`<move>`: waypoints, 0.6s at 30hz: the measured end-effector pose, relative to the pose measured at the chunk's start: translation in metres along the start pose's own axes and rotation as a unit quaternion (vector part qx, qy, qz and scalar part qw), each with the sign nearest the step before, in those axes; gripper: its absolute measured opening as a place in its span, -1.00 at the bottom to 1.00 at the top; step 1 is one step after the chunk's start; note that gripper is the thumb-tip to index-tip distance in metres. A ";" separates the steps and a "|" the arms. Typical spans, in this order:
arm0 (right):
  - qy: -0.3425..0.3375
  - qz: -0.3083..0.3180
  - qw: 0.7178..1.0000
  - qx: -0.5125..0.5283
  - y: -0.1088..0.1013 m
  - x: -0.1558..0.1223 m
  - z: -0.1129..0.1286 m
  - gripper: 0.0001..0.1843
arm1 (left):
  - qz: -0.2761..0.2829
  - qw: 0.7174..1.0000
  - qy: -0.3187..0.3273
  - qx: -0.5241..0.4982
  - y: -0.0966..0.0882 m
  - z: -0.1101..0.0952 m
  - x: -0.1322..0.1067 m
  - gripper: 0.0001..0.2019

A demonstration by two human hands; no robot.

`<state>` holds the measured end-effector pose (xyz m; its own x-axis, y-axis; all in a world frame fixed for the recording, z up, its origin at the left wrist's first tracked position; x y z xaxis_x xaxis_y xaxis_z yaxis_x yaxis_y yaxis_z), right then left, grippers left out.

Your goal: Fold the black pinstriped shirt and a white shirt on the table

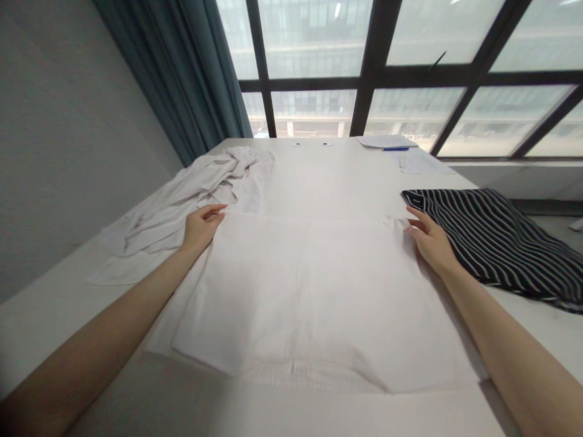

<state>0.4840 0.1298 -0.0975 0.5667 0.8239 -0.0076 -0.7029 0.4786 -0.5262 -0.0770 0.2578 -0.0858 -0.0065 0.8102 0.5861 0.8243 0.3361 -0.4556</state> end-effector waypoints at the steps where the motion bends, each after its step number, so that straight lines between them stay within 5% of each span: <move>1: -0.002 -0.006 1.000 -0.012 0.000 -0.002 0.002 -0.36 | -0.002 1.000 -0.001 -0.009 0.000 0.000 0.000 -0.68; 12: -0.030 -0.048 0.998 -0.013 -0.005 0.001 0.000 -0.44 | -0.063 0.993 0.006 -0.097 -0.008 -0.009 0.000 -0.64; 18: -0.034 -0.061 0.997 -0.036 -0.006 -0.003 0.006 -0.31 | -0.053 0.998 0.007 -0.044 -0.007 -0.003 0.001 -0.67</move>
<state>0.4841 0.1264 -0.0893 0.6137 0.7808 0.1174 -0.5964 0.5558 -0.5791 -0.0808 0.2547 -0.0800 -0.0894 0.7657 0.6369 0.8655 0.3761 -0.3307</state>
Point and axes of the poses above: each hand's wrist, its own x-axis towards the middle knuckle, its own y-axis out of the palm, z = x × y, the point moved 9 cm from there along x, towards the middle knuckle, and after that the axes turned 14 degrees about y, right-handed, at the moved point
